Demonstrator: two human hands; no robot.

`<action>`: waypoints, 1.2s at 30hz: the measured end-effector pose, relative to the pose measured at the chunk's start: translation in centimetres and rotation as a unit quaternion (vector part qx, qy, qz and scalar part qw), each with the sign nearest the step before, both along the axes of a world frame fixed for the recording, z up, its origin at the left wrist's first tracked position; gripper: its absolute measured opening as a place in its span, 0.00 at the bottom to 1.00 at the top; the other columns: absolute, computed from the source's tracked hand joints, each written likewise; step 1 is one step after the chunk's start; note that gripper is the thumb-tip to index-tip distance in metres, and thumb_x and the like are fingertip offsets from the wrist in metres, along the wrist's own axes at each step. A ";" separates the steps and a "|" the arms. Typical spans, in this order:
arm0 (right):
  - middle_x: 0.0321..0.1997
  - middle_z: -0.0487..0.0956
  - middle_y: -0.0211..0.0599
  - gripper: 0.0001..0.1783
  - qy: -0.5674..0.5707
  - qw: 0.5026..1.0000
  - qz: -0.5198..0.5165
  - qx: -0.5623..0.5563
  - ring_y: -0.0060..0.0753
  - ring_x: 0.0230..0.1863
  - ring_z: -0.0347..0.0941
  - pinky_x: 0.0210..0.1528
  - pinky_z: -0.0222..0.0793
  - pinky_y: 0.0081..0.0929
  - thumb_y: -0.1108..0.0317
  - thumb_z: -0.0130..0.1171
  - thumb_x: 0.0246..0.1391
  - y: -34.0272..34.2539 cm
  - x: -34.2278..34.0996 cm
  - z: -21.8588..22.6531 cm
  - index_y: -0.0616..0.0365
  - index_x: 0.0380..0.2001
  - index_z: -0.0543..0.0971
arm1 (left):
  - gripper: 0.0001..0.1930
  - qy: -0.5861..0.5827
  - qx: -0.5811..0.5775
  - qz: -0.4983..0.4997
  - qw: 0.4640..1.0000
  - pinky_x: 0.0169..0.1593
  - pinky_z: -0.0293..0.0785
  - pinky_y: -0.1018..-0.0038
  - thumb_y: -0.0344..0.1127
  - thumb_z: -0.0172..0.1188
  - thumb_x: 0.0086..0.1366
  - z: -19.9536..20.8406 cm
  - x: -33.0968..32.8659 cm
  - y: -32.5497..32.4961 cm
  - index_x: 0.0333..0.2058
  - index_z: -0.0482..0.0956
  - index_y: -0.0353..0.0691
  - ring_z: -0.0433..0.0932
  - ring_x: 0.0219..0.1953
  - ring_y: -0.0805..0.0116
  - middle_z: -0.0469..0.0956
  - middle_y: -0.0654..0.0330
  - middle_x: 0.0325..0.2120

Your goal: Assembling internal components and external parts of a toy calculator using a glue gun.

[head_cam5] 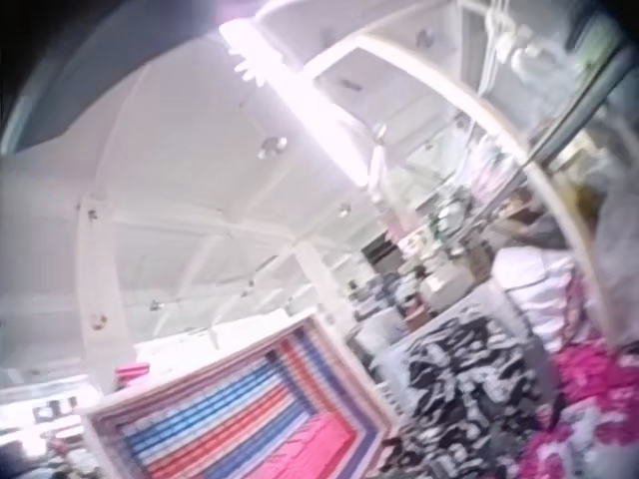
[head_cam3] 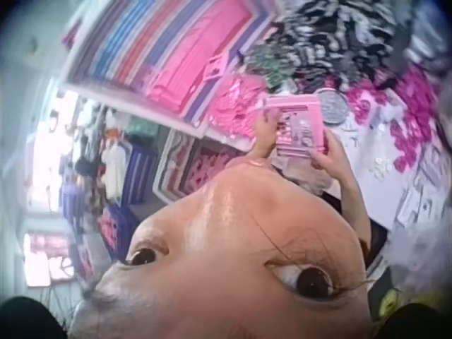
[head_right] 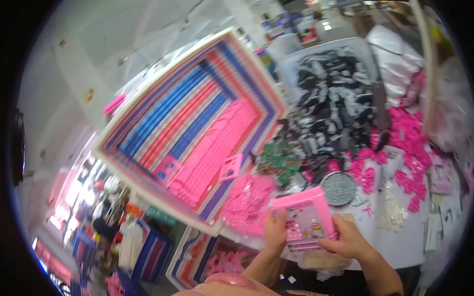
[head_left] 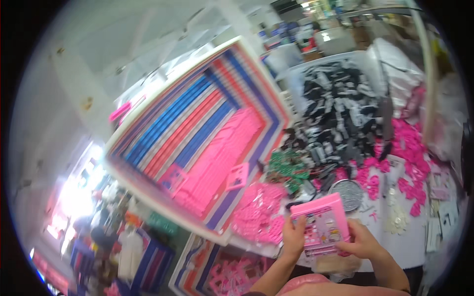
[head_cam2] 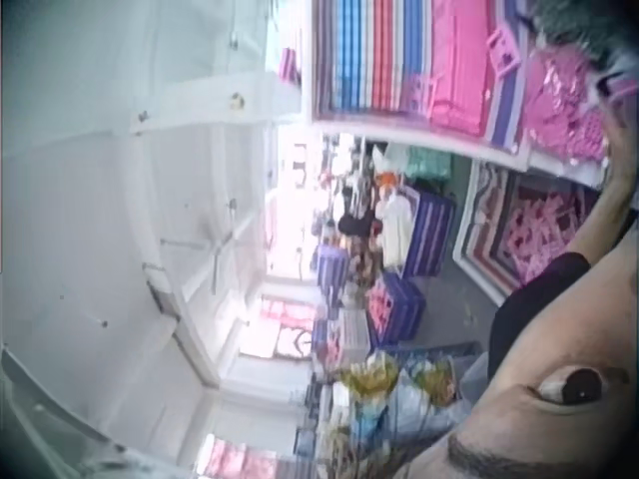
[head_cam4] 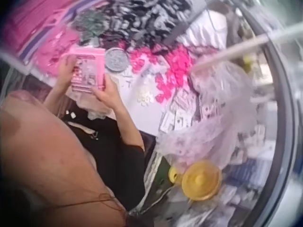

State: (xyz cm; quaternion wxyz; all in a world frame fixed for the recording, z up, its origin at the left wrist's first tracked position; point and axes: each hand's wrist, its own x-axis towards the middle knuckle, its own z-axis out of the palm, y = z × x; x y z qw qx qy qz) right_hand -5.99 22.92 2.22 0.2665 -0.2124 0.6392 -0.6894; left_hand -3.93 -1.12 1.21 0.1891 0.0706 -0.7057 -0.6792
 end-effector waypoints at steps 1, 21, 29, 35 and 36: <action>0.42 0.82 0.40 0.30 -0.001 1.000 -0.016 -0.024 0.27 0.39 0.80 0.39 0.80 0.24 0.71 0.70 0.53 -0.2 0.4 0.9 0.66 0.56 0.70 | 0.14 0.020 0.056 -0.005 0.998 0.45 0.76 0.70 0.38 0.54 0.75 -0.4 -0.2 0.3 0.52 0.74 0.34 0.78 0.40 0.73 0.80 0.59 0.40; 0.53 0.81 0.36 0.29 0.039 0.990 -0.061 -0.119 0.22 0.49 0.78 0.51 0.77 0.25 0.75 0.66 0.57 -0.9 0.7 -0.2 0.61 0.61 0.71 | 0.16 0.066 0.042 0.046 0.996 0.45 0.72 0.68 0.40 0.47 0.75 -2.8 1.9 -0.7 0.38 0.79 0.34 0.76 0.43 0.69 0.80 0.55 0.37; 0.53 0.81 0.34 0.29 0.050 0.991 -0.068 -0.103 0.22 0.49 0.79 0.52 0.76 0.23 0.76 0.68 0.56 -2.6 1.3 -1.3 0.61 0.61 0.72 | 0.19 0.125 -0.109 0.052 0.985 0.35 0.71 0.69 0.40 0.46 0.76 -5.1 0.5 -2.0 0.32 0.79 0.32 0.76 0.30 0.69 0.78 0.55 0.27; 0.49 0.82 0.33 0.34 -0.026 0.997 -0.035 -0.066 0.19 0.42 0.78 0.38 0.76 0.22 0.71 0.70 0.55 -0.5 0.4 -2.5 0.56 0.64 0.71 | 0.18 0.109 0.167 -0.094 0.975 0.35 0.72 0.74 0.44 0.47 0.77 -0.2 -2.5 -1.7 0.41 0.78 0.34 0.77 0.35 0.72 0.78 0.63 0.31; 0.49 0.83 0.33 0.34 -0.070 0.997 -0.023 -0.038 0.19 0.40 0.78 0.35 0.76 0.21 0.71 0.71 0.54 -0.1 0.5 -2.2 0.55 0.64 0.71 | 0.19 0.105 0.152 -0.092 0.979 0.36 0.72 0.74 0.45 0.47 0.77 0.2 -2.5 -1.8 0.42 0.78 0.35 0.77 0.35 0.73 0.78 0.64 0.31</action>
